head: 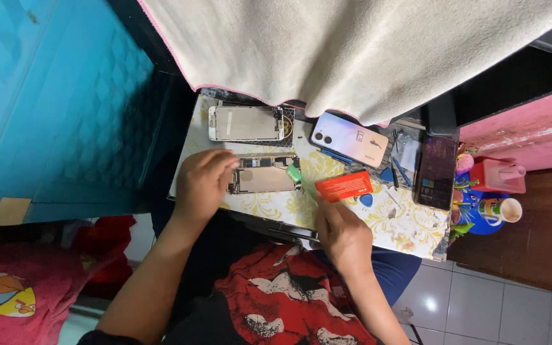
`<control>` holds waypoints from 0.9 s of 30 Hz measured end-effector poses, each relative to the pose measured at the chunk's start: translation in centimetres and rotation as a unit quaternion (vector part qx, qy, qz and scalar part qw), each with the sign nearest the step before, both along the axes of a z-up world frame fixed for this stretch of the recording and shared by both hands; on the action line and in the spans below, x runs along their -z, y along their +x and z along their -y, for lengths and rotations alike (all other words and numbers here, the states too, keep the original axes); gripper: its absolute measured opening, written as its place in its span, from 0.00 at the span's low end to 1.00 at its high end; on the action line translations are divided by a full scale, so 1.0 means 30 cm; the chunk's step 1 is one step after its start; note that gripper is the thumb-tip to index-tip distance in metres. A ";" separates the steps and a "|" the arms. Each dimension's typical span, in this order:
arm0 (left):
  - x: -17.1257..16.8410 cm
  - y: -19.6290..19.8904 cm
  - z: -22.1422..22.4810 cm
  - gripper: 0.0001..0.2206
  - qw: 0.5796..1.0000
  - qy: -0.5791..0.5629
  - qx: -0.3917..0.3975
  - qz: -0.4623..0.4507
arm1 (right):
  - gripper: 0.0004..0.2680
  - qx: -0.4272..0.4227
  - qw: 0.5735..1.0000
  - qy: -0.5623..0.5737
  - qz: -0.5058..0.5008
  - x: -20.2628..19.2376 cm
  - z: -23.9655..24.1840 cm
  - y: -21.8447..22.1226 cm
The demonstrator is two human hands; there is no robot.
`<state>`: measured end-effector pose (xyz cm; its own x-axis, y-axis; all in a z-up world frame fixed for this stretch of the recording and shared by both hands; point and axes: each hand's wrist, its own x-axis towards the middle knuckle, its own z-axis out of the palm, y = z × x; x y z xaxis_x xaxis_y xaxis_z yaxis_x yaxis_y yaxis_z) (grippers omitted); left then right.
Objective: Cleaning internal smartphone components with a toothbrush and inspecting parts for reassembly.
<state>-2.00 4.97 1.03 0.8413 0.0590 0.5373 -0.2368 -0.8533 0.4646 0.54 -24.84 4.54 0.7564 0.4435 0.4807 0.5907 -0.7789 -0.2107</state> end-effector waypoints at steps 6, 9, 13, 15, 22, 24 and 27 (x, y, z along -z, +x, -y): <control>-0.046 -0.044 -0.008 0.29 0.996 -0.013 0.051 -0.076 | 0.07 0.002 1.000 -0.011 0.016 -0.005 0.031 0.003; -0.023 -0.042 0.000 0.38 0.995 0.028 0.050 -0.086 | 0.09 -0.008 1.000 -0.019 0.012 -0.004 0.023 -0.006; -0.029 -0.031 0.004 0.41 0.995 0.020 0.046 -0.087 | 0.09 0.017 1.000 -0.021 0.013 0.014 0.045 -0.023; -0.027 -0.032 0.010 0.43 0.996 0.009 0.046 -0.075 | 0.09 0.037 0.998 -0.022 0.036 0.027 0.042 -0.031; -0.021 -0.037 0.016 0.43 0.997 0.013 0.031 -0.075 | 0.08 0.032 0.999 -0.003 0.014 0.030 0.041 -0.048; -0.018 -0.039 0.019 0.46 0.996 -0.011 0.036 -0.077 | 0.09 0.043 0.998 -0.020 0.036 0.009 0.018 -0.047; -0.010 -0.040 0.020 0.47 0.995 -0.027 0.027 -0.090 | 0.12 -0.012 1.000 0.005 0.002 0.018 -0.022 -0.066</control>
<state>-3.19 4.37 1.34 0.9261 0.0357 0.3756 -0.1913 -0.8136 0.5491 -1.44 -24.17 3.99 0.7441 0.4561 0.4881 0.6096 -0.7624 -0.2171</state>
